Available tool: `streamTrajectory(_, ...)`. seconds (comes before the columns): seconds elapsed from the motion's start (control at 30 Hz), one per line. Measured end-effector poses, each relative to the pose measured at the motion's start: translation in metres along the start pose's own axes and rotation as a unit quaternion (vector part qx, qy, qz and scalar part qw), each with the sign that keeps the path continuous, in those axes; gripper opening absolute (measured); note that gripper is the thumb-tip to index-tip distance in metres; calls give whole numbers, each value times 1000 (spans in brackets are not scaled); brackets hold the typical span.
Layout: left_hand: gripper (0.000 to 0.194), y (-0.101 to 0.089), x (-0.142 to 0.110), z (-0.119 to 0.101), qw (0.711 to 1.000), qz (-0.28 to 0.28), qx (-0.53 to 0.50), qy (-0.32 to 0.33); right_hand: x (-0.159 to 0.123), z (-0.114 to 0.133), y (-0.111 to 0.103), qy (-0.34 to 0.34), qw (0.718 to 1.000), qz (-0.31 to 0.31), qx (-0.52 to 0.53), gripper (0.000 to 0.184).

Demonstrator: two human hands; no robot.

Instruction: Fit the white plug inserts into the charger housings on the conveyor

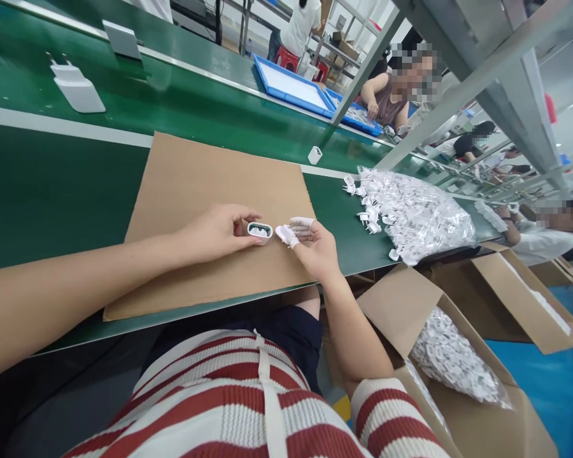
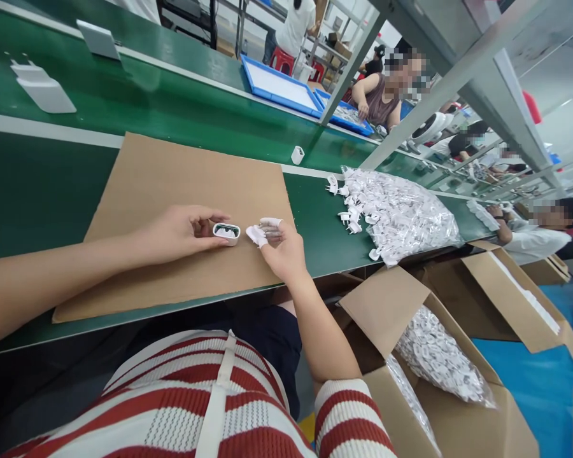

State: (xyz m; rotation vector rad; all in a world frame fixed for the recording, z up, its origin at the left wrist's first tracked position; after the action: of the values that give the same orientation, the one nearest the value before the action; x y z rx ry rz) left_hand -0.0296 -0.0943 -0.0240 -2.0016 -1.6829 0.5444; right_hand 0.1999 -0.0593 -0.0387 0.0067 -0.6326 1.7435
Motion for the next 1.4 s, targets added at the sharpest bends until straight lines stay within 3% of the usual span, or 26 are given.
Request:
streamTrajectory(0.1, 58, 1, 0, -1, 1000, -3, -7, 1, 5, 21, 1, -76, 997, -9, 18, 32)
streamTrajectory(0.2, 51, 1, -1, -4, 1000, 6, -19, 20, 8, 46, 8, -165, 986, 33, -7, 37)
streamTrajectory(0.3, 44, -1, -3, -8, 998, 8, -39, 56, 10, 58, 17, -209, 973, 66, -79, 38)
streamTrajectory(0.47, 37, 1, -2, -4, 996, 3, -40, 81, 11, 57, 26, -201, 962, 107, -149, 42)
streamTrajectory(0.8, 34, 0, -5, -7, 998, 18, -25, 51, 14, 55, 27, -166, 968, 132, -134, 42)
streamTrajectory(0.93, 35, 1, -4, -5, 999, 16, -17, 49, 10, 57, 29, -165, 961, 139, -172, 43)
streamTrajectory(1.03, 29, 1, -4, -6, 994, 5, 52, 91, 7, 60, 34, -175, 950, 125, -225, 45)
streamTrajectory(1.17, 40, -2, -5, -9, 964, -16, 208, 167, 4, 64, 44, -166, 939, 124, -276, 38)
streamTrajectory(1.27, 43, -7, -3, -4, 949, -29, 259, 175, 7, 67, 48, -170, 934, 131, -285, 36)
streamTrajectory(1.4, 43, -13, 3, 4, 952, -3, 266, 154, 15, 68, 48, -155, 940, 131, -273, 35)
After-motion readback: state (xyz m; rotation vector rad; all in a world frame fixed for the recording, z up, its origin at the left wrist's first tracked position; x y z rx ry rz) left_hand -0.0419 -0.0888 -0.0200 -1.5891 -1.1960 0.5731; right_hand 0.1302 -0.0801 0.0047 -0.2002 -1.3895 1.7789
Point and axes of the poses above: each hand's wrist, its own x-axis towards the middle knuckle, its own y-axis out of the palm, z = x × y, the point moved 4 cm from there along x, towards the middle knuckle, and after that the axes turned 4 degrees about -y, right-handed, at the moved point
